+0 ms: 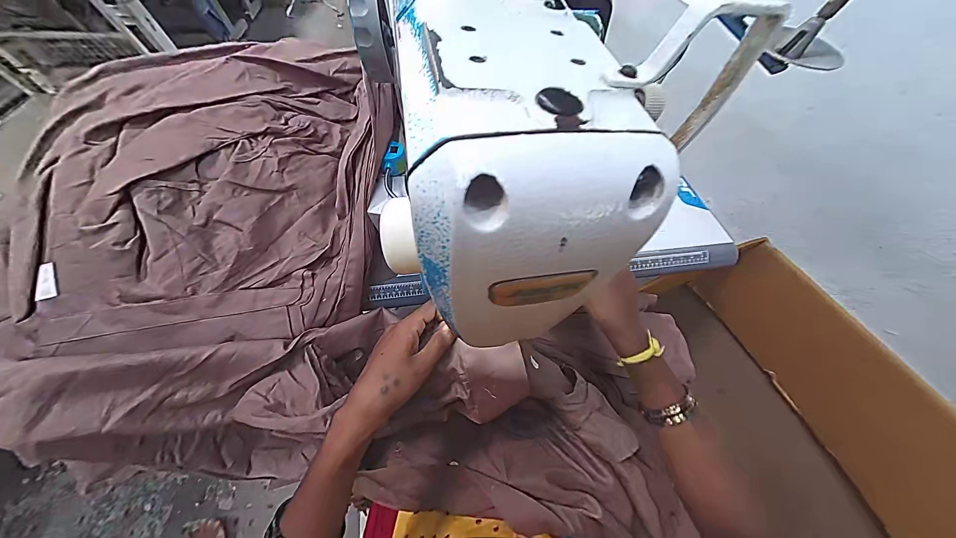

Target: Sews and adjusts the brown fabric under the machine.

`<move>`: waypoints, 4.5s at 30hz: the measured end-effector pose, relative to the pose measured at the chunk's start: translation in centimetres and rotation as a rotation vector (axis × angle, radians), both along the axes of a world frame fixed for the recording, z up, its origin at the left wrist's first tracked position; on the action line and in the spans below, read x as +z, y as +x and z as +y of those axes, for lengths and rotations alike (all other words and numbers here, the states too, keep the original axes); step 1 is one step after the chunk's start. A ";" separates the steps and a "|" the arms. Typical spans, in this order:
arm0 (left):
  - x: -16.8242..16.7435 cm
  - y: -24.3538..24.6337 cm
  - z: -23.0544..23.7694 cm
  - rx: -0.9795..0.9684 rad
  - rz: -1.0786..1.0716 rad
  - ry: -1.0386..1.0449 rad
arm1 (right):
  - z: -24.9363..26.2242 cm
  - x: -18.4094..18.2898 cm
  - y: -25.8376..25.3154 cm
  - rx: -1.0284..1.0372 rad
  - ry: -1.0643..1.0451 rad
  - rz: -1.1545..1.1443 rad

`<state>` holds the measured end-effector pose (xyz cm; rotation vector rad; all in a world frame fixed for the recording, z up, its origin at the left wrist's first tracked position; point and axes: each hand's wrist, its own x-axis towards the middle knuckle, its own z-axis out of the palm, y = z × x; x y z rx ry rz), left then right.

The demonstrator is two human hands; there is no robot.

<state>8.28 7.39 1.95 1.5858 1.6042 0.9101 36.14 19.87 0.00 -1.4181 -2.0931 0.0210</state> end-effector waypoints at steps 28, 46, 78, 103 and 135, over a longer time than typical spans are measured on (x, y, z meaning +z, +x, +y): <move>-1.1 1.4 -5.7 -0.328 0.251 0.452 | -5.9 2.9 -5.2 0.716 0.392 -0.039; 2.4 0.0 1.7 0.036 -0.114 -0.055 | -10.9 -1.3 -4.2 0.553 0.312 0.087; -5.9 -7.5 -0.3 -0.058 -0.489 -0.094 | 5.7 -1.6 7.9 -0.057 0.004 -0.214; -1.4 3.8 -5.1 -0.488 0.240 0.335 | -7.1 2.5 -6.8 0.447 0.426 -0.007; -1.9 2.5 -0.4 0.103 -0.589 0.085 | 2.7 -0.7 0.3 0.070 0.077 -0.129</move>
